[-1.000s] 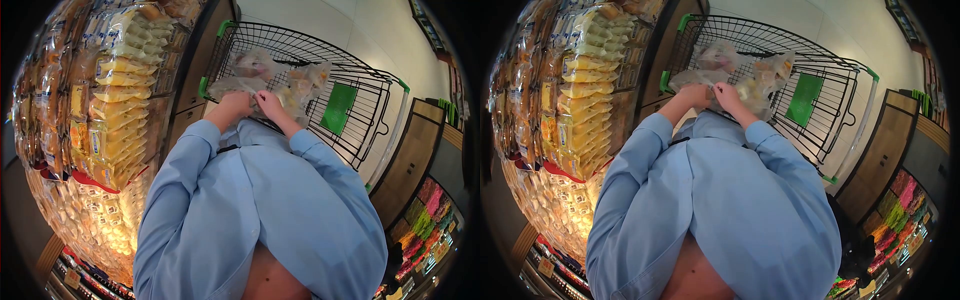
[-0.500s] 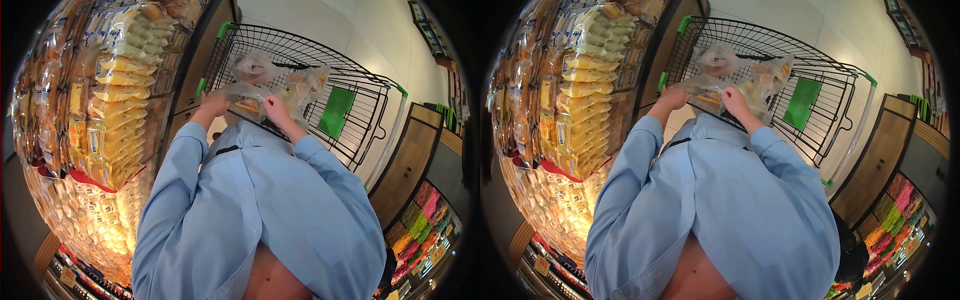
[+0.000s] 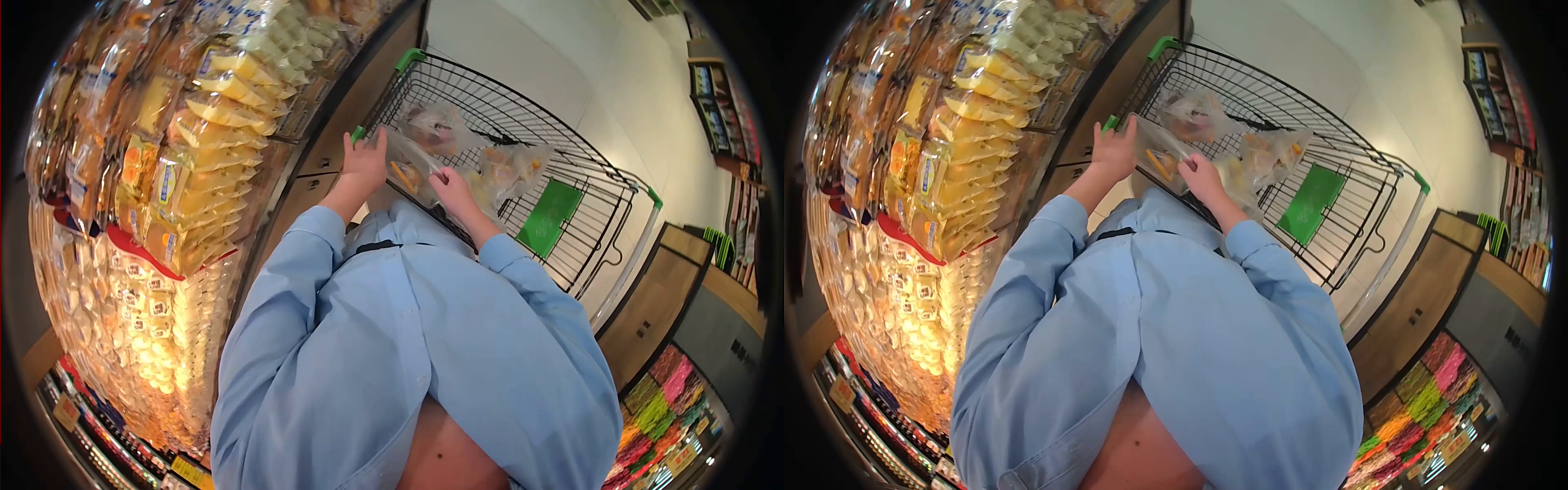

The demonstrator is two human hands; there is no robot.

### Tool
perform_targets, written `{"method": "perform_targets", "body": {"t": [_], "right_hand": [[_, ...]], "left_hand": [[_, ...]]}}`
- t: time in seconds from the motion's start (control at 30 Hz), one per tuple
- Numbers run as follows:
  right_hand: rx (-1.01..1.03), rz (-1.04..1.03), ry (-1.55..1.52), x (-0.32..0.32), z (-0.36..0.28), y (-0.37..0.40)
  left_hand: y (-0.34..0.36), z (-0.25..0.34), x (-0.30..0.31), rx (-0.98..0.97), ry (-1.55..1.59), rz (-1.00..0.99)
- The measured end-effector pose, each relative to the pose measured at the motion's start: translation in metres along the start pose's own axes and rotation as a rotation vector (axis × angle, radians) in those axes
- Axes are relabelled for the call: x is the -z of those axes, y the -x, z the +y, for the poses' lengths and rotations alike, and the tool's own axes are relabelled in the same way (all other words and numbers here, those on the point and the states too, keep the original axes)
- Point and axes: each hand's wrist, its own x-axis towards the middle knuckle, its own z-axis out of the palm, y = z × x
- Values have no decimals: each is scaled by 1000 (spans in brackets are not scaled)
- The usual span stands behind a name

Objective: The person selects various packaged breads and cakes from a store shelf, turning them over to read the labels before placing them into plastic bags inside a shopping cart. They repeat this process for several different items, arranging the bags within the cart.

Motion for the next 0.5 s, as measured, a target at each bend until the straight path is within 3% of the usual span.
{"method": "perform_targets", "body": {"t": [0.13,0.23,0.43,0.5], "right_hand": [[77,66,-9,-2,-3,-4],[50,106,-38,5,-9,-10],[253,193,-63,12,-36,-36],[291,112,-195,10,-65,-42]], "left_hand": [[27,-18,6,-53,441,149],[51,-38,-7,-5,466,422],[114,-94,8,58,916,381],[145,-112,15,102,1078,429]]}}
